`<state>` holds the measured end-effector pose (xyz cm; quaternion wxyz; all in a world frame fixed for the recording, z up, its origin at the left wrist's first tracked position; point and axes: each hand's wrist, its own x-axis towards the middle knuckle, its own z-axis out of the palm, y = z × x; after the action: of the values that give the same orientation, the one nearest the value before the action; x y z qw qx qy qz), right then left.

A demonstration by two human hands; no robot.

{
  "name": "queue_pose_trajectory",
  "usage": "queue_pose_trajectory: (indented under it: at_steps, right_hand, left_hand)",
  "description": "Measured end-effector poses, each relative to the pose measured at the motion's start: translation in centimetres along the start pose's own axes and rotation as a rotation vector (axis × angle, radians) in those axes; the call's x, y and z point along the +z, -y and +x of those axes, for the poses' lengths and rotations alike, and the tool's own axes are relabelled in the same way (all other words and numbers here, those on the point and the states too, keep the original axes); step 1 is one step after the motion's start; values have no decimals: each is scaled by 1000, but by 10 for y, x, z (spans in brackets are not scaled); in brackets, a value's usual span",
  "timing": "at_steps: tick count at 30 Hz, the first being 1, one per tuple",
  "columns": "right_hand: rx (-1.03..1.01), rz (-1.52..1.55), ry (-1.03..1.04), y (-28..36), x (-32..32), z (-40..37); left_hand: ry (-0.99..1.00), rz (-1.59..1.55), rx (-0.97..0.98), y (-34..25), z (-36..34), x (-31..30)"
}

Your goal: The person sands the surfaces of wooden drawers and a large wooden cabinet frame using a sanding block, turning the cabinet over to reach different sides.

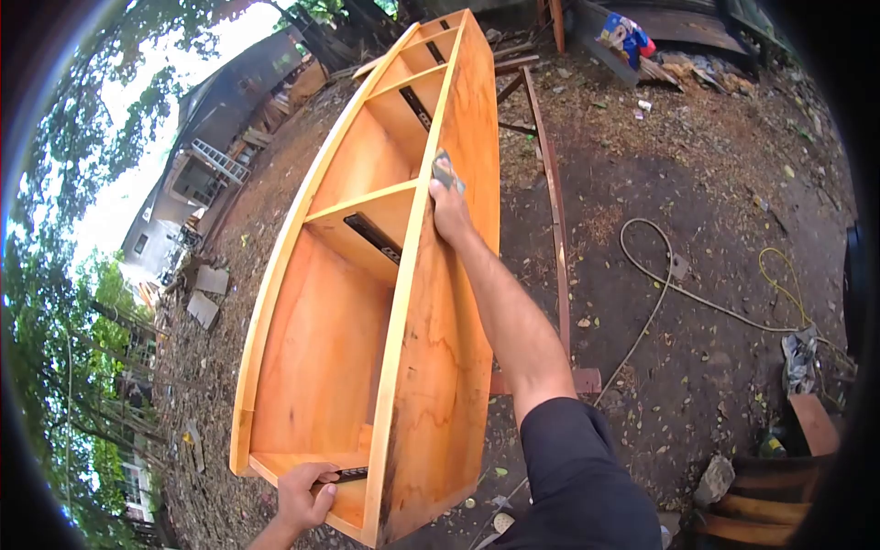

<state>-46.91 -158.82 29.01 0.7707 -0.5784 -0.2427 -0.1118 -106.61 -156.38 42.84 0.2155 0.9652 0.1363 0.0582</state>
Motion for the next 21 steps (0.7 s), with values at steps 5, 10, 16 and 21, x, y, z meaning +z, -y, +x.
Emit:
queue_pose_trajectory:
  at_steps: [5, 10, 16, 21]
  right_hand:
    - [-57, 198, 82, 97, -21, -121]
    - [-238, 66, 365, 210, -23, -397]
    - [-230, -29, 294, 161, -25, -298]
    - [-120, 70, 51, 55, -16, -81]
  left_hand:
    - [36, 21, -22, -8, 4, -3]
    - [90, 54, -37, -7, 4, -6]
    - [79, 73, 1, -2, 2, -2]
    - [101, 79, 9, -7, 6, -4]
